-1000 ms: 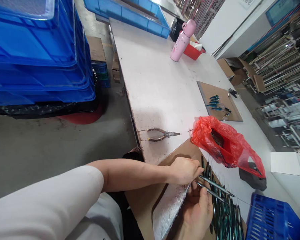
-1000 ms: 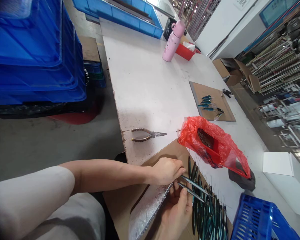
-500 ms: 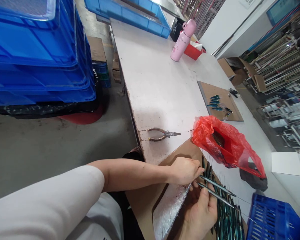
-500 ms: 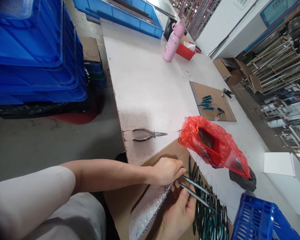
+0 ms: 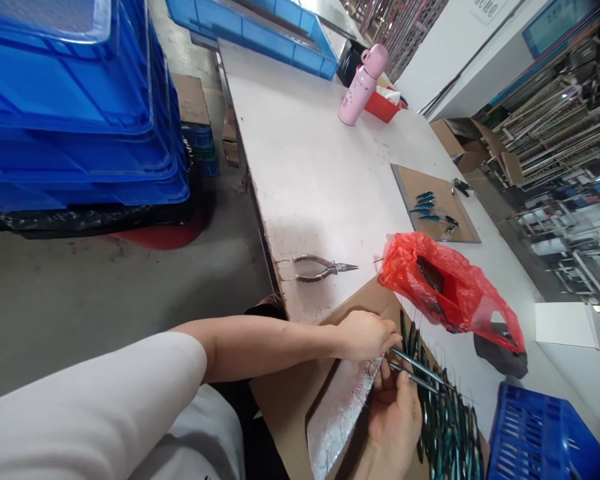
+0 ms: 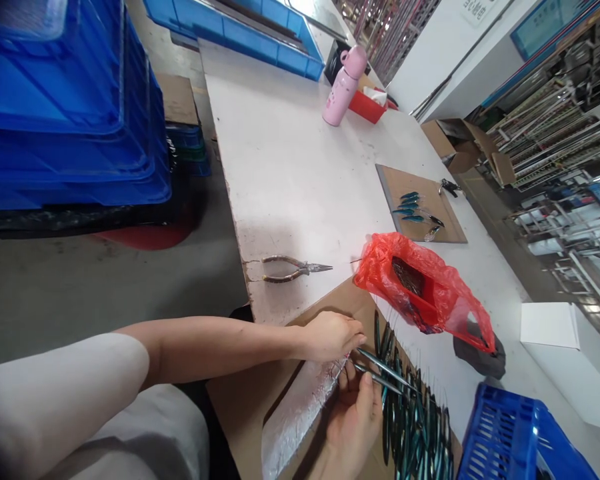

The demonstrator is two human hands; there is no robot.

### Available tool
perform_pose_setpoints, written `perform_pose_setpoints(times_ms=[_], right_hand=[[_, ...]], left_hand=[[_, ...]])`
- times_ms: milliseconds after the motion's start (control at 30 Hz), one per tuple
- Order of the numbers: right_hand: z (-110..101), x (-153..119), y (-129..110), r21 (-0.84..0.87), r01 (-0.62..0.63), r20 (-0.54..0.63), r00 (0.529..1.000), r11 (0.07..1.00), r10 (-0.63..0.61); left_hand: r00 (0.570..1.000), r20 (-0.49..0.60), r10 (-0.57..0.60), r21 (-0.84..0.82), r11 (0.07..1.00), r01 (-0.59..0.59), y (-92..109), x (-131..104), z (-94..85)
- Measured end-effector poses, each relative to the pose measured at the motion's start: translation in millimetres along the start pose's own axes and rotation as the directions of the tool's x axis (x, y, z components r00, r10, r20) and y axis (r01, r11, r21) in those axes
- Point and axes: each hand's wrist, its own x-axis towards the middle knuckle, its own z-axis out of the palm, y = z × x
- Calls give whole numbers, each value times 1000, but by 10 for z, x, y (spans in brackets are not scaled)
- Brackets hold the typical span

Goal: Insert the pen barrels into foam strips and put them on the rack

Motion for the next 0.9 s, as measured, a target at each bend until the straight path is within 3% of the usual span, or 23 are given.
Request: perform_pose_setpoints(times_ms=[200, 700, 900], right_hand=[[-36, 66, 34, 33, -97, 14, 995, 995, 96], [-51, 62, 10, 15, -153, 3, 988, 988, 153], [-63, 60, 21, -6, -113, 21, 993, 994, 113]], left_hand=[[1000, -22, -6, 19, 1000, 7, 24, -7, 8], [1000, -10, -8, -9, 1000, 8, 40, -17, -52], [1000, -11, -3, -26, 1000, 3, 40, -22, -75]])
